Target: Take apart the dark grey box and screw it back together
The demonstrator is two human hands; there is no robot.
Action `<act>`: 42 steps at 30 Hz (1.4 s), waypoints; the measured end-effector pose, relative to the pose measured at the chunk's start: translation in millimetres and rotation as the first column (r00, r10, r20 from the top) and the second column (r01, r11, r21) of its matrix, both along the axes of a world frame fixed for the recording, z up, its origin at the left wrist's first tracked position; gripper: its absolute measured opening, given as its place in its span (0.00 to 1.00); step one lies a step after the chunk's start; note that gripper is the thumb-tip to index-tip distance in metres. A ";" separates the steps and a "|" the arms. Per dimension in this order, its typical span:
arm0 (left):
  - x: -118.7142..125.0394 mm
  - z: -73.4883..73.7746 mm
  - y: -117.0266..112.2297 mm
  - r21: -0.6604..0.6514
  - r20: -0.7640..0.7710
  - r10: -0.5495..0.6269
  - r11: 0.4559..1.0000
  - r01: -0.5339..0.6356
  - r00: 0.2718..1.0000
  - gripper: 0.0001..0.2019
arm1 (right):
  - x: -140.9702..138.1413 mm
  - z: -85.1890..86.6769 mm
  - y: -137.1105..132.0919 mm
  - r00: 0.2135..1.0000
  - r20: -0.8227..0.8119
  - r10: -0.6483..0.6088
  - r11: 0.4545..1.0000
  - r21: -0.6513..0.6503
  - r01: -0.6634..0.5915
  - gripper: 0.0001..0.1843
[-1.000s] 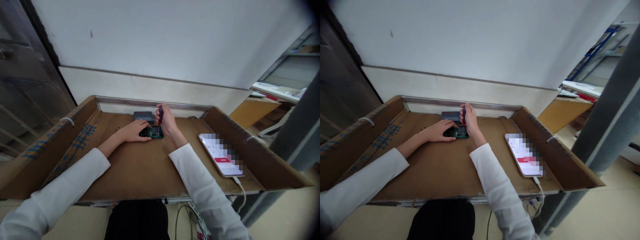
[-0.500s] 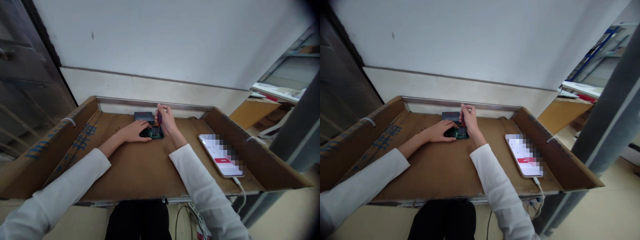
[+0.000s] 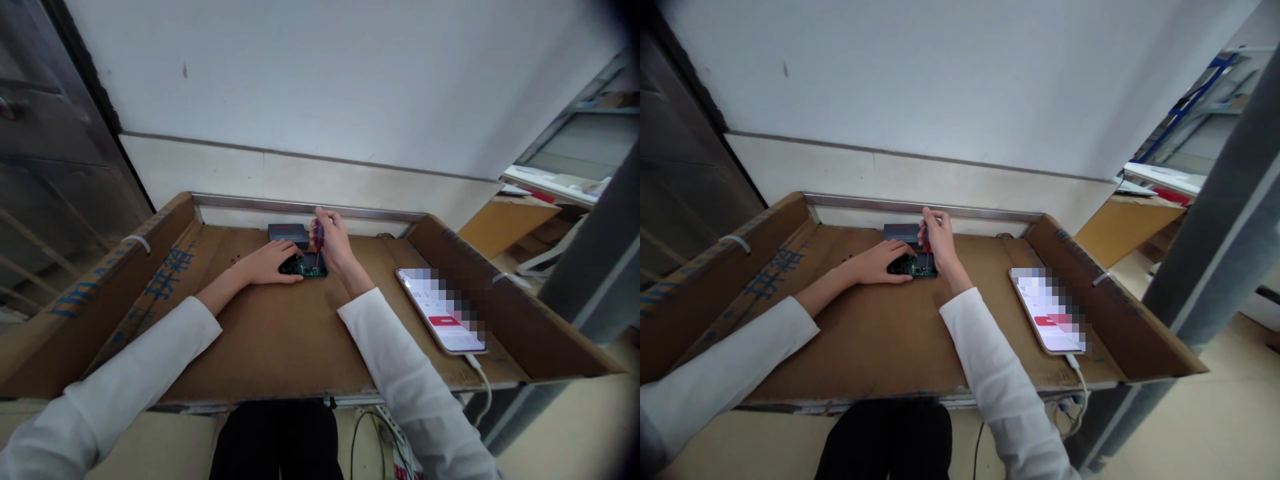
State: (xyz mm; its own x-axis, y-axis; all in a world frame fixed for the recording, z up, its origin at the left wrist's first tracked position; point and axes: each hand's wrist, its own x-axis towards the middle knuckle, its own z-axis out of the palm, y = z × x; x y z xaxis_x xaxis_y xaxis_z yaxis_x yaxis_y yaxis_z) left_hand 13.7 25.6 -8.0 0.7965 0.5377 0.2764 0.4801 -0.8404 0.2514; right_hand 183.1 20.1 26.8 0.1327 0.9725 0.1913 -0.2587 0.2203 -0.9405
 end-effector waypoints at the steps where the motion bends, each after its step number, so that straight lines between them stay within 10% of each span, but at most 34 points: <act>1: 0.0 0.0 0.1 0.003 -0.004 -0.001 1.000 0.001 1.000 0.25 | 0.0 0.0 -0.2 1.000 -0.002 0.004 1.000 0.002 -0.004 0.20; 42: 0.0 -1.5 1.2 0.030 -0.022 0.000 1.000 0.001 1.000 0.26 | -0.7 2.0 0.8 0.995 -0.100 0.016 0.999 -0.026 -0.019 0.20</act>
